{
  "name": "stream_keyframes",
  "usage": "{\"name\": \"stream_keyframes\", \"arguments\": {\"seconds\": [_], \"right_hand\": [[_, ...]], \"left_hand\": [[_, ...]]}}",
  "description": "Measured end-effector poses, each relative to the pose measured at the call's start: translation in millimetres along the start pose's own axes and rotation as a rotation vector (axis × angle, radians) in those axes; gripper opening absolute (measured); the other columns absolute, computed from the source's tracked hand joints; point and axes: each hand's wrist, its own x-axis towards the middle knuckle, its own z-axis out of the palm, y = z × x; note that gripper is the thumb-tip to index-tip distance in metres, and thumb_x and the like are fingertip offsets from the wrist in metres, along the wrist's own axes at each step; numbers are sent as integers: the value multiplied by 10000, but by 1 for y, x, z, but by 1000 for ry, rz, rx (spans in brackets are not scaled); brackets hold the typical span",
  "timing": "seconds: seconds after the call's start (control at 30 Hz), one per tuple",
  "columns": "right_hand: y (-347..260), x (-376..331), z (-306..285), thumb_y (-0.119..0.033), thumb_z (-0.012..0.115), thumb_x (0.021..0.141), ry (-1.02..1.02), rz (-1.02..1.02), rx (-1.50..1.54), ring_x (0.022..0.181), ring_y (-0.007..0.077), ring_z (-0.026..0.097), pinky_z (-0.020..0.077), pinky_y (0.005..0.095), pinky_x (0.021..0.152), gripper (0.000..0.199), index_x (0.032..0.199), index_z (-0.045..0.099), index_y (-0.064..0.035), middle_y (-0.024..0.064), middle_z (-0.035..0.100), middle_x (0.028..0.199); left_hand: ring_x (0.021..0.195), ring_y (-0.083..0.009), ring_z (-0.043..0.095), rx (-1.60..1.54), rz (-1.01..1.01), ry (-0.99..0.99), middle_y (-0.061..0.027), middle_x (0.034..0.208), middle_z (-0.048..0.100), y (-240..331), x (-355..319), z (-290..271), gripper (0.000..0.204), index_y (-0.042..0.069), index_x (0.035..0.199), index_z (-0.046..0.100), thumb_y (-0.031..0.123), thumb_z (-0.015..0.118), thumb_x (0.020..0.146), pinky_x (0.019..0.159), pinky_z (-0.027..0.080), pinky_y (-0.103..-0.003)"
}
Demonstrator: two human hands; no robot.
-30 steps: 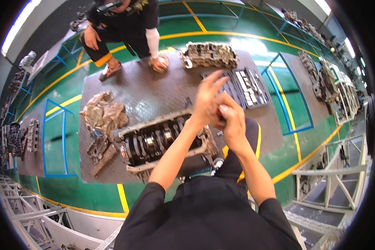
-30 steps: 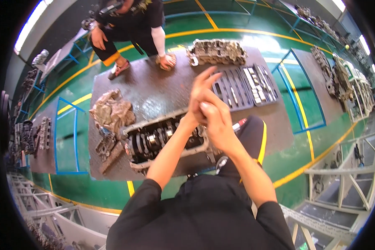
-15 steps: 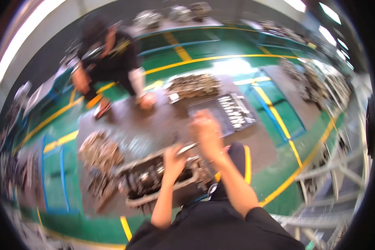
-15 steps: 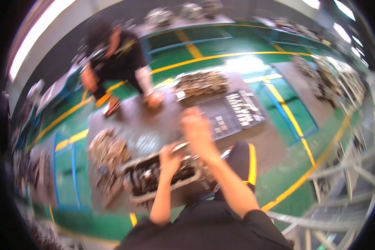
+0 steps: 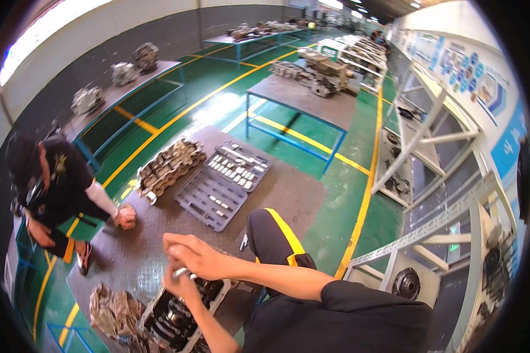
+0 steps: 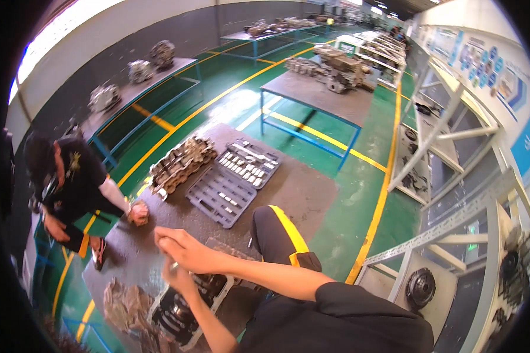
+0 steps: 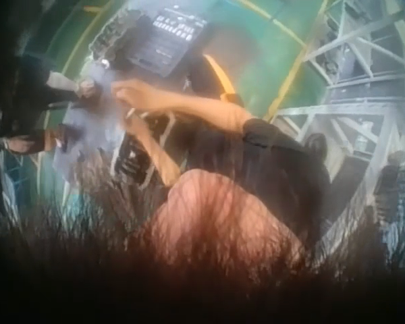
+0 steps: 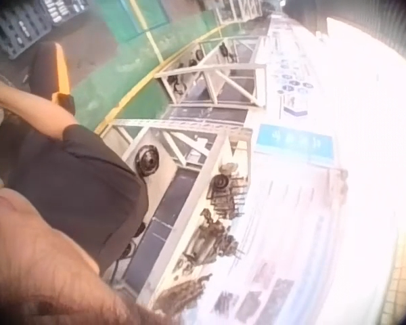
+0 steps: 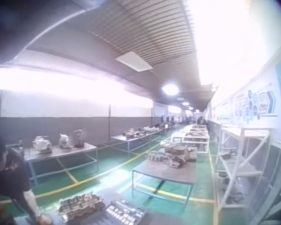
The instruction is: The person is using a socket wrench to remove bolts from an engine block crankshaft.
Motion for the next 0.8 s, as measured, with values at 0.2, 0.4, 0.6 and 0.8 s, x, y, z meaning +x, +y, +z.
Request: {"name": "stream_keyframes", "arguments": {"seconds": [0.2, 0.4, 0.6, 0.8], "right_hand": [[61, -2, 88, -202, 412, 935, 49, -214, -187, 648, 271, 476, 421, 395, 726, 196, 925, 489, -21, 151, 493, 733], [35, 27, 17, -144, 412, 917, 164, -323, -178, 646, 254, 472, 419, 382, 635, 177, 849, 474, 7, 152, 467, 705], [37, 6, 88, -162, 427, 924, 60, -58, -109, 696, 281, 506, 421, 409, 697, 198, 852, 473, 16, 181, 500, 719], [36, 37, 26, -145, 436, 931, 231, -325, -175, 678, 207, 474, 401, 359, 604, 197, 789, 436, -9, 91, 456, 675]], "left_hand": [[570, -154, 539, 339, 204, -820, -8, 653, 565, -23, -46, 11, 101, 43, 729, 556, 71, 553, 826, 545, 384, -305], [715, -115, 543, 115, -194, -298, -26, 928, 541, -35, 13, -20, 230, -12, 1022, 504, 197, 459, 935, 624, 471, -253], [627, -173, 521, 12, 291, -1107, -82, 729, 533, -14, 22, 30, 90, 63, 795, 527, -25, 523, 782, 576, 409, -298], [519, -133, 498, -190, -451, -155, -44, 586, 536, -51, 13, -33, 110, 29, 698, 591, -28, 533, 772, 482, 372, -249]]}}
